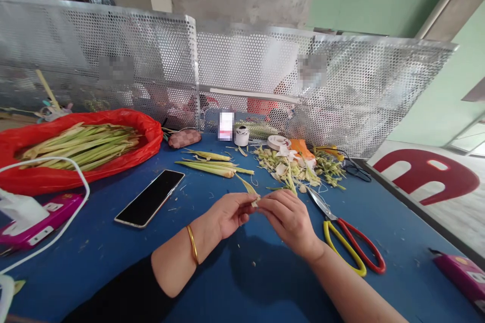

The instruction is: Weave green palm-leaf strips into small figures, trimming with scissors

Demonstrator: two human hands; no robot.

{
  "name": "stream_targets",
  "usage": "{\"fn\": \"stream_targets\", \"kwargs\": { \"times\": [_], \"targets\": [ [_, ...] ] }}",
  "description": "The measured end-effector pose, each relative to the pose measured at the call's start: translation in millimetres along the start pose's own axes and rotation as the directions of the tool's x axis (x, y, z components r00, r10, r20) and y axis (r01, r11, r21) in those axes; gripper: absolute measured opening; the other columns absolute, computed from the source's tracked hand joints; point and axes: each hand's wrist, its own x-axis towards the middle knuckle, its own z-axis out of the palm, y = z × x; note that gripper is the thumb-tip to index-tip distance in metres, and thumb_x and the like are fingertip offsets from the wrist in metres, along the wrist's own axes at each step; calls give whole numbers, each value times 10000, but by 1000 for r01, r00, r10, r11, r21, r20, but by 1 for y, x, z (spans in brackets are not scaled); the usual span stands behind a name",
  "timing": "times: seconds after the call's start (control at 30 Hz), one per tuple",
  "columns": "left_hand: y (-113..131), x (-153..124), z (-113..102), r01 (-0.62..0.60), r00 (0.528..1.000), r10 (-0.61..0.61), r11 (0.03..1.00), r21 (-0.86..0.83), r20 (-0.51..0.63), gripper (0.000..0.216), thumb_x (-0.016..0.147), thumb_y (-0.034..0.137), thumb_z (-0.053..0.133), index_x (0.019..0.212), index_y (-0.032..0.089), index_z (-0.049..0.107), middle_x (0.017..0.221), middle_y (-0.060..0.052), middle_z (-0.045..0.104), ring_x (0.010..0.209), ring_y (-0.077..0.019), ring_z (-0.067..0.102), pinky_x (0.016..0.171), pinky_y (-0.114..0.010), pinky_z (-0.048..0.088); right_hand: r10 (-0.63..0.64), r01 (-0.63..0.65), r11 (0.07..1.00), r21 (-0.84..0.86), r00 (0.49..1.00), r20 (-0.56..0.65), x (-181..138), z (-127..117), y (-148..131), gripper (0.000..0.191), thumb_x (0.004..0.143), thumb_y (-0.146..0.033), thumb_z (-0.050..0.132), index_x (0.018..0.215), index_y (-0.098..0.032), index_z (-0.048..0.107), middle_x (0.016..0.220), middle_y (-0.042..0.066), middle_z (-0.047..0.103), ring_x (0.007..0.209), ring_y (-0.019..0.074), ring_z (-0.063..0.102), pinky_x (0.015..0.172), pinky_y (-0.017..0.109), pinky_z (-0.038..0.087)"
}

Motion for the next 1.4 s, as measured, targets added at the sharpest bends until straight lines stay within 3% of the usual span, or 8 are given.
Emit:
{"fn": "stream_targets", "kwargs": {
  "times": [0.27, 0.4, 0.53, 0.7, 1.03, 1.17, 1.3, 1.4],
  "targets": [
    [0, -4, -1, -77, 988, 74, 997, 21, 135, 217, 544, 195, 808, 712, 138, 682, 706, -29, 669, 664, -114, 615, 633, -205, 477, 56, -55, 997, -50, 998, 29, 1, 0, 1, 142, 919, -163, 485, 961, -198, 616, 740, 40, 688, 672, 165, 612, 686, 300, 433],
    [-2, -7, 3, -192, 981, 185, 972, 138, 63, 233, 541, 221, 806, 716, 120, 689, 708, -41, 679, 634, -116, 608, 615, -219, 473, 188, -188, 982, -5, 980, 64, 0, 3, 1, 94, 857, -162, 584, 939, -206, 575, 744, 18, 706, 710, 181, 636, 710, 301, 432],
    [-6, -5, 5, -306, 946, 320, 932, 195, -43, 221, 526, 195, 801, 678, 128, 655, 627, -16, 660, 589, -117, 592, 612, -239, 476, 440, -451, 888, 91, 890, 121, 2, 4, -1, 190, 763, -148, 655, 897, -240, 556, 734, -24, 711, 741, 185, 655, 719, 292, 440],
    [-6, -7, 9, -307, 945, 322, 930, 201, -50, 224, 565, 186, 778, 758, 117, 687, 727, -60, 709, 653, -140, 626, 641, -248, 488, 649, -671, 715, 195, 741, 173, 5, 2, -4, 195, 738, -199, 646, 897, -247, 544, 715, -40, 705, 709, 178, 662, 671, 275, 443],
    [-7, -8, 12, -332, 940, 342, 910, 249, 7, 190, 621, 177, 749, 804, 133, 721, 751, -55, 729, 680, -143, 654, 664, -228, 493, 725, -741, 634, 221, 669, 165, 3, 5, 4, 231, 700, -254, 661, 897, -230, 543, 721, -26, 663, 721, 182, 632, 688, 293, 448],
    [-7, -8, 11, -339, 940, 337, 909, 242, 50, 165, 656, 192, 717, 809, 132, 722, 762, -56, 732, 704, -151, 663, 721, -252, 508, 745, -782, 533, 324, 615, 257, 0, 11, 11, 228, 694, -276, 669, 881, -219, 553, 680, -18, 675, 651, 182, 630, 639, 297, 457],
    [-11, -5, 11, -420, 906, 414, 862, 283, 85, 150, 665, 177, 681, 805, 140, 719, 754, -44, 724, 747, -174, 662, 763, -281, 510, 754, -794, 409, 450, 572, 322, -3, 16, 14, 231, 668, -274, 678, 841, -212, 539, 667, -12, 689, 632, 182, 636, 601, 287, 455],
    [-13, -4, 10, -489, 865, 493, 786, 377, 93, 141, 680, 200, 666, 801, 155, 723, 784, -35, 720, 761, -179, 644, 736, -274, 498, 762, -783, 383, 491, 568, 311, -2, 16, 13, 225, 661, -261, 676, 833, -206, 542, 645, -19, 682, 608, 168, 623, 580, 272, 442]
  ]
}}
